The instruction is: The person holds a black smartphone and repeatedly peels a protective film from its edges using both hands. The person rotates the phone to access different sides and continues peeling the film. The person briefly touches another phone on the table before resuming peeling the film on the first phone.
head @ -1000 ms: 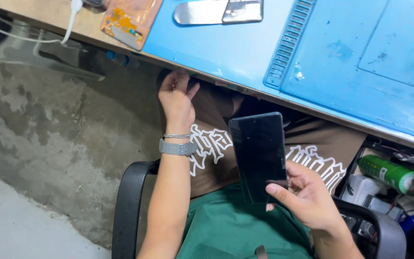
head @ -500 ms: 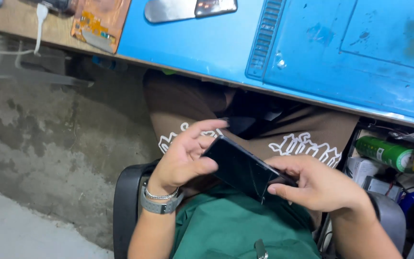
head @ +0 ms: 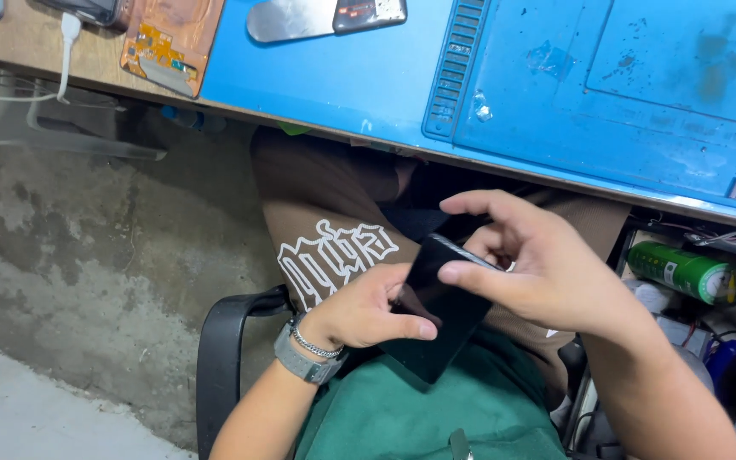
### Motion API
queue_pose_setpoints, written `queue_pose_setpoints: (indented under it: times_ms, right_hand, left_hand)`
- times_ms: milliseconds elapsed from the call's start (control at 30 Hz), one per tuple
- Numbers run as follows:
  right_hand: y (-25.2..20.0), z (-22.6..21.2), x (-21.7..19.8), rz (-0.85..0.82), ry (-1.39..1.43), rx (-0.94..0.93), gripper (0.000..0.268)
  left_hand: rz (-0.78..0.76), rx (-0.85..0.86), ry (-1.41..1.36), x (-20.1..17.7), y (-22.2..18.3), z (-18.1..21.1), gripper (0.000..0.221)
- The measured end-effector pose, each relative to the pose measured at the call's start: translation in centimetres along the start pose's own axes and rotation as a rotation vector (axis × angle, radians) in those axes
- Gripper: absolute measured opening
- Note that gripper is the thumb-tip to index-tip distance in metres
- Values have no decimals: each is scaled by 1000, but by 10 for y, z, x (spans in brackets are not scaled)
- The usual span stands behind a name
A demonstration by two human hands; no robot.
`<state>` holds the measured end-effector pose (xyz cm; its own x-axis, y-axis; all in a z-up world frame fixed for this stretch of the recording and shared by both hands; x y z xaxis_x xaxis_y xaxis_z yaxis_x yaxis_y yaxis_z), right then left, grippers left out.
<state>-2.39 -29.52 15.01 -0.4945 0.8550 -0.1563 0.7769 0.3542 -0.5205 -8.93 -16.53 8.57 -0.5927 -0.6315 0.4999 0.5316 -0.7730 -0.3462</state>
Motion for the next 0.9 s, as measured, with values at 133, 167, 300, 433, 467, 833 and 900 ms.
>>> queue_pose_setpoints:
  times_ms: [133,167,300,433,467,833,900]
  right_hand:
    - [-6,16,-18,237,202,-147,36]
    - [-5,32,-18,343,302,-179,31]
    - [8,80,41,248,857,-266,34]
    - [10,87,68,259,1004,-316,30]
    - [11,91,67,318,947,-261,23]
    - [-2,71,24,654,587,-483,9]
    - [-6,89,17,695,444,-419,9]
  left_hand:
    - [118,16,-61,-22,-20,-30,40]
    - [93,31,-144,-22,-24,-32,32]
    - [-8,140,-246,-5,-27,12,39]
    - [38,127,-225,-11,-26,7,26]
    - [108,93,-78,-19,-26,0,25]
    - [334,157,-95,-17,-20,23,24]
    - [386,133,-84,-15,-21,36,28]
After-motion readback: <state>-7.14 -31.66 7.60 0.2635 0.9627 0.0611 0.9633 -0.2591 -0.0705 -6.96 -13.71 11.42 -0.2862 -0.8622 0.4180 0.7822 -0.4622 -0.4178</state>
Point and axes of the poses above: each hand's wrist, its own y-axis towards the middle knuckle, its own x-axis out of the palm, z = x × y, the point moved 9 cm from there along y, towards the middle knuckle, and after that the axes turned 4 degrees about -x, right-handed, at the moved point
